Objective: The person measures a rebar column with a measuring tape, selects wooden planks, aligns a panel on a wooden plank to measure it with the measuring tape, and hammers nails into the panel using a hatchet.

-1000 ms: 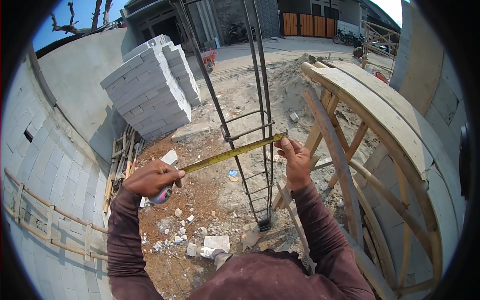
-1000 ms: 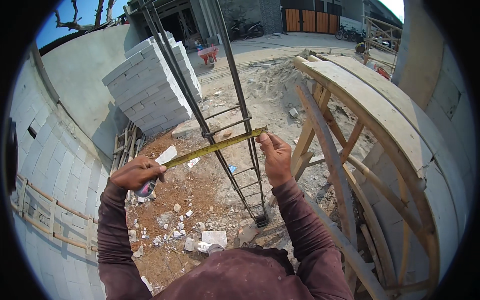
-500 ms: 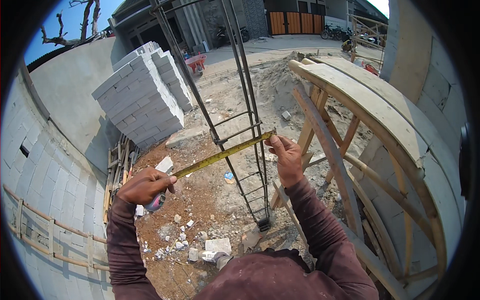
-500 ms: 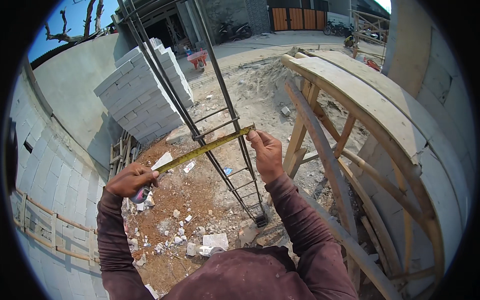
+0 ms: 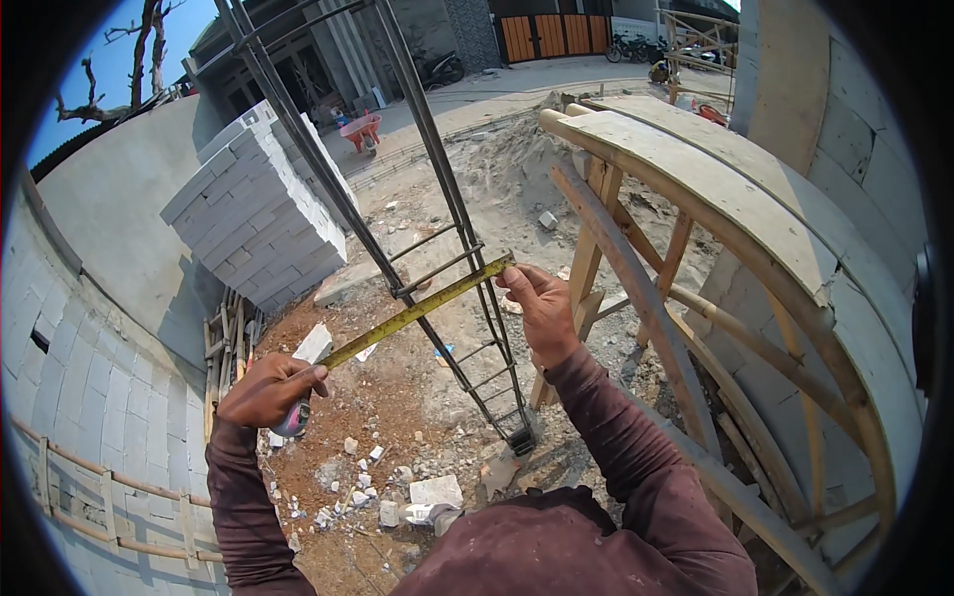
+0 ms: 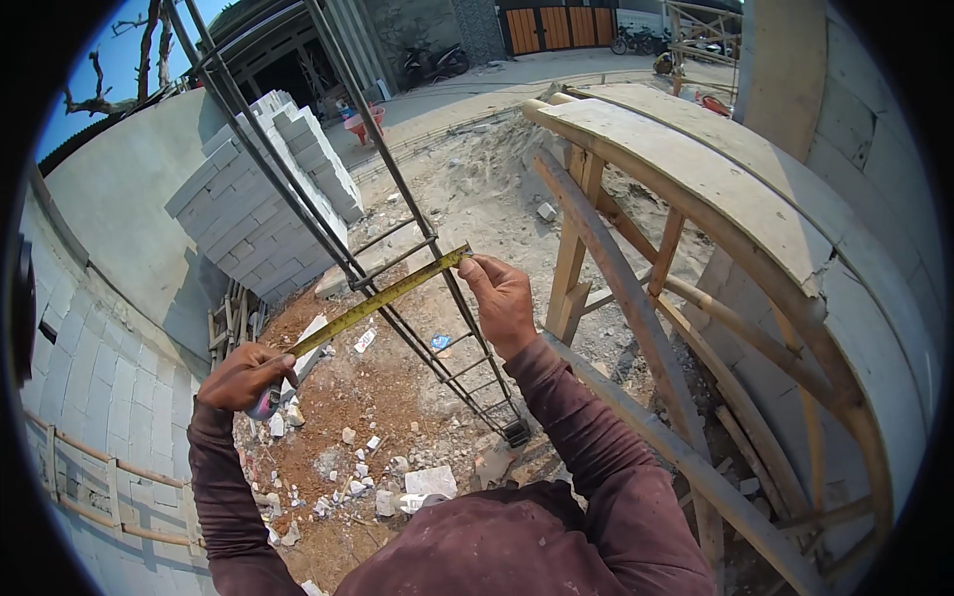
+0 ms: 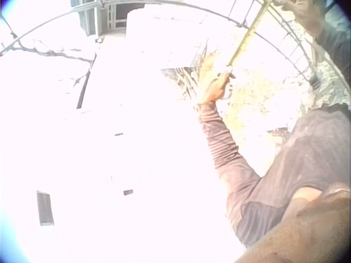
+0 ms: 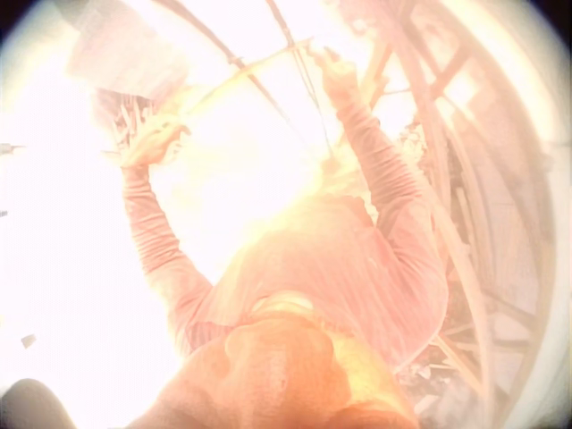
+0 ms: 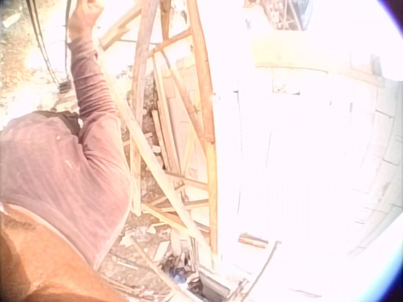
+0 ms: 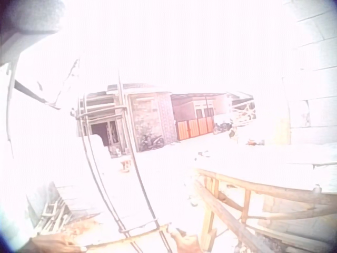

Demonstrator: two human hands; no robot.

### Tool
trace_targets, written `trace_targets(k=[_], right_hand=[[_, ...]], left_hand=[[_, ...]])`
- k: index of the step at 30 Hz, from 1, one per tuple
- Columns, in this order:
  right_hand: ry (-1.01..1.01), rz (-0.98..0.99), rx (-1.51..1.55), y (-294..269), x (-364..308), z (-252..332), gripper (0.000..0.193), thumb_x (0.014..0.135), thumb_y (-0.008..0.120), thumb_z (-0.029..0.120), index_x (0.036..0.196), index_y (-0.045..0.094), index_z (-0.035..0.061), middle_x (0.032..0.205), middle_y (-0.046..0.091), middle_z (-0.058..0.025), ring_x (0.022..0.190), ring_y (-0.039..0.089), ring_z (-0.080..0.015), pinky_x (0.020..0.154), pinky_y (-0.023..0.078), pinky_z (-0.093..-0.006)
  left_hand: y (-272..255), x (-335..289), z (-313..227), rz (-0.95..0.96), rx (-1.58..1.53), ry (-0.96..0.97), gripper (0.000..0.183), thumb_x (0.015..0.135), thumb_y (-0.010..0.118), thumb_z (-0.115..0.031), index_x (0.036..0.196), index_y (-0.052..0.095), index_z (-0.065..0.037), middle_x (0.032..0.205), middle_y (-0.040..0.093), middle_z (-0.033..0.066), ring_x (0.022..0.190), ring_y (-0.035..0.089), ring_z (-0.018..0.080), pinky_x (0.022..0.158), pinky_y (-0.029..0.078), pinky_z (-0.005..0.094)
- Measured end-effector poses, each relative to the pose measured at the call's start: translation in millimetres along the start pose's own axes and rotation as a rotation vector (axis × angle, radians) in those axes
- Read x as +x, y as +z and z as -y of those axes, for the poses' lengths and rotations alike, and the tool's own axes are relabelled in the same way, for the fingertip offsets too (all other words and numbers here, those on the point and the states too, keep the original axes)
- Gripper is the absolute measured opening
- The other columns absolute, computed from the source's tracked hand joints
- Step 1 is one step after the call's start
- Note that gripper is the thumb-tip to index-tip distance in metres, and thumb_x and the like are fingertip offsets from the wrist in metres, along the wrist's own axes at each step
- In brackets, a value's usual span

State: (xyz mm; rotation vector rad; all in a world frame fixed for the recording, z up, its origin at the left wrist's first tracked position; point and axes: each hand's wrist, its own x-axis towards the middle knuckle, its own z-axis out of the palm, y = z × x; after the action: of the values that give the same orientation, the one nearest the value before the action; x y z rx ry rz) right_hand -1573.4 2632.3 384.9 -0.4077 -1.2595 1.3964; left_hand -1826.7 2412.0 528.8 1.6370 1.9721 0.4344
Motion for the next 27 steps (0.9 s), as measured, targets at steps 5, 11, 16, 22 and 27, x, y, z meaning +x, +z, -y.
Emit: trace_targets(k=[5, 11, 16, 22, 27], right_hand=[[-0.003, -0.021, 0.048, 1, 0, 2, 0.028, 0.093, 0.061, 0.025, 0.096, 0.067, -0.0026, 0.078, 0.058, 0.0046, 0.069, 0.044, -0.0030, 0.062, 0.036, -0.0192], [0.016, 0.001, 0.039, 0, 3, 0, 0.029, 0.091, 0.063, 0.026, 0.098, 0.067, -0.0022, 0.082, 0.062, 0.0017, 0.072, 0.048, -0.0051, 0.066, 0.039, -0.0205], [0.051, 0.020, 0.020, -4, 2, -3, 0.023, 0.093, 0.061, 0.024, 0.100, 0.067, 0.0029, 0.089, 0.068, -0.0023, 0.085, 0.062, -0.0098, 0.074, 0.046, -0.0241], [0.064, -0.008, 0.057, -1, 2, -1, 0.025, 0.092, 0.062, 0.023, 0.102, 0.067, 0.0005, 0.085, 0.067, -0.0005, 0.077, 0.056, -0.0060, 0.070, 0.043, -0.0216], [0.050, 0.028, 0.019, -4, 3, -3, 0.023, 0.093, 0.061, 0.024, 0.100, 0.067, 0.0032, 0.089, 0.068, -0.0024, 0.084, 0.062, -0.0103, 0.074, 0.046, -0.0245]], left_hand=[[1, 1, 4, 0.005, -0.019, -0.005, 0.042, 0.094, 0.053, -0.035, 0.076, 0.067, 0.001, 0.056, 0.046, -0.0010, 0.054, 0.038, 0.0080, 0.050, 0.032, 0.0281], [-1, 3, 17, 0.000, 0.039, -0.015, 0.045, 0.094, 0.052, -0.038, 0.079, 0.069, 0.000, 0.059, 0.055, 0.0033, 0.056, 0.048, 0.0107, 0.054, 0.039, 0.0284], [-2, 2, 15, 0.011, 0.056, 0.019, 0.047, 0.094, 0.050, -0.042, 0.082, 0.071, -0.001, 0.063, 0.062, 0.0073, 0.058, 0.054, 0.0138, 0.058, 0.044, 0.0300], [-3, 1, 11, 0.019, 0.067, 0.024, 0.048, 0.094, 0.050, -0.043, 0.083, 0.072, -0.002, 0.070, 0.066, 0.0094, 0.065, 0.060, 0.0158, 0.063, 0.046, 0.0303], [-3, 1, 7, 0.036, 0.062, -0.012, 0.048, 0.095, 0.050, -0.043, 0.083, 0.071, -0.002, 0.071, 0.067, 0.0098, 0.066, 0.060, 0.0166, 0.064, 0.046, 0.0304]])
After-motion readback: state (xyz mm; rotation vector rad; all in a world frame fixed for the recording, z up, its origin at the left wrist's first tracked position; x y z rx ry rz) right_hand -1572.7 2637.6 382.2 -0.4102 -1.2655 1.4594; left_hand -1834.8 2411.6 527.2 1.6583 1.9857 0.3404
